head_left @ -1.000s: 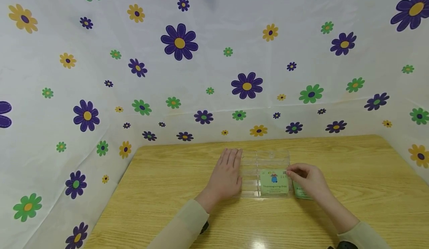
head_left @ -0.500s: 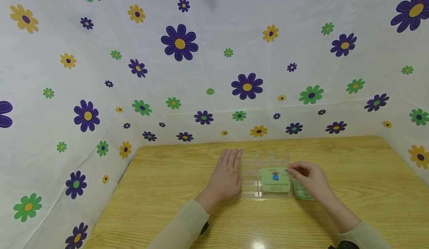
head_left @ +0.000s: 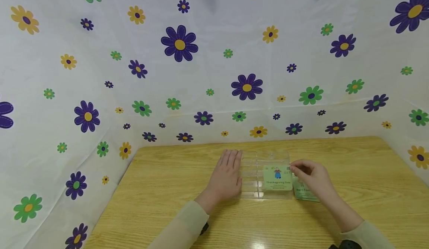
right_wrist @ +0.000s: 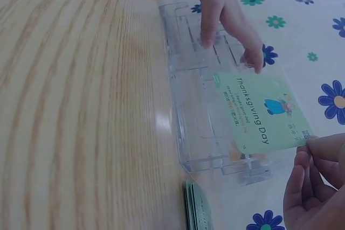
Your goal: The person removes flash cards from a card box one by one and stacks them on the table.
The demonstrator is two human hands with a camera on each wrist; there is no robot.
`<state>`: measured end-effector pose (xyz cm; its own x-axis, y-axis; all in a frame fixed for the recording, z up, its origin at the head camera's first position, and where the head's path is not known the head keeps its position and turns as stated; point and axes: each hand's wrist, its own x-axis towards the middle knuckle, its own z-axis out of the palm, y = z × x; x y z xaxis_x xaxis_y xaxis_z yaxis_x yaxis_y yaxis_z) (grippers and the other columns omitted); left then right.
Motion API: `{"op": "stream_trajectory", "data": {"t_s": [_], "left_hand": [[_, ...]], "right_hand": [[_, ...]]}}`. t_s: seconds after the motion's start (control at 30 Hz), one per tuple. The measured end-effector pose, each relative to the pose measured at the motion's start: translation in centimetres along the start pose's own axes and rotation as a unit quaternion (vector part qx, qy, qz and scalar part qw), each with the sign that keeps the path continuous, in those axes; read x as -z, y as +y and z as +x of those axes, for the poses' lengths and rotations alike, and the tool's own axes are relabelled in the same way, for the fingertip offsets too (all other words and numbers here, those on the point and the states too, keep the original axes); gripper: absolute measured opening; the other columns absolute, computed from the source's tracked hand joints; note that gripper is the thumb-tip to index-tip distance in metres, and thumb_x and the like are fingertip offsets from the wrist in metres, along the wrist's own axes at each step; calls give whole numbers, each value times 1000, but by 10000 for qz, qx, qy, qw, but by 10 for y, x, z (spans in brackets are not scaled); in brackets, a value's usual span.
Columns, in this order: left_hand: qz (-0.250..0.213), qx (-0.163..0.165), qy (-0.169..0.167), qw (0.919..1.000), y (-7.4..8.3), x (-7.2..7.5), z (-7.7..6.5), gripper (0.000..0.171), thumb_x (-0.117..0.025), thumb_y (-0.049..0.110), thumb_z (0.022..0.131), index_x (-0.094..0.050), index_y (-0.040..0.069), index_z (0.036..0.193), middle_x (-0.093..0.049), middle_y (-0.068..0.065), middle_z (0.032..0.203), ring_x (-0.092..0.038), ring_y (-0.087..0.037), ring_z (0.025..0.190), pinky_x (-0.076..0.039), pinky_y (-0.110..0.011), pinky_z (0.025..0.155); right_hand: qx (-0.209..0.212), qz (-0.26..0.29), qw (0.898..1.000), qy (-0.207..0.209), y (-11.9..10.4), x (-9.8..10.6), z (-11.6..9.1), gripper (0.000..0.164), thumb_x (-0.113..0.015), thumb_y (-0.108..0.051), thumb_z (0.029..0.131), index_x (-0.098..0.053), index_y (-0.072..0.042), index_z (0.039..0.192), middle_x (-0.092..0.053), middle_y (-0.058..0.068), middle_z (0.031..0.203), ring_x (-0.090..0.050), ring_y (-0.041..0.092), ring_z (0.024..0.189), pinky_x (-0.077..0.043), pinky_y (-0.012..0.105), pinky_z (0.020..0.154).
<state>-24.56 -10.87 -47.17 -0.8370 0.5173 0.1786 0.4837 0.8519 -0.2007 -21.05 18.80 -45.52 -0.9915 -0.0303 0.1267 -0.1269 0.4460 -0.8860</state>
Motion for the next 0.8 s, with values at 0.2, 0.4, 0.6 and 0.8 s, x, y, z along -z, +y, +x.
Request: {"op": "stream_trajectory", "data": {"t_s": [0.2,0.4,0.6,0.8], "left_hand": [[22,-9,23,10000,0,-1,0,81,-57,34,103,-20,0,166,-37,-15,164,-35,-31,153,-19,-47,137],[23,-38,61,10000,0,-1,0,81,-58,34,103,-21,0,166,-38,-15,163,-36,-31,153,-20,-47,136],[20,-50,99,9999,-1,-2,0,80,-58,33,102,-22,-1,166,-39,-15,163,-37,-31,152,-21,-47,136],[21,-48,89,9999,-1,-3,0,80,-57,33,103,-21,-1,166,-38,-16,163,-37,-32,152,-21,-47,136]], "right_hand": [[107,47,9999,55,-2,4,-1,22,-69,-8,103,-74,7,118,-76,18,105,-65,5,82,-60,22,70],[203,-14,9997,134,-1,7,-1,21,-69,-9,103,-74,7,117,-76,18,105,-64,2,82,-57,20,70],[208,-66,9996,176,2,9,-1,23,-69,-10,103,-74,7,119,-76,19,108,-61,-5,82,-56,17,71],[68,-119,9996,247,2,12,-2,25,-68,-12,104,-73,7,120,-75,18,108,-60,-4,82,-55,15,71]]}}
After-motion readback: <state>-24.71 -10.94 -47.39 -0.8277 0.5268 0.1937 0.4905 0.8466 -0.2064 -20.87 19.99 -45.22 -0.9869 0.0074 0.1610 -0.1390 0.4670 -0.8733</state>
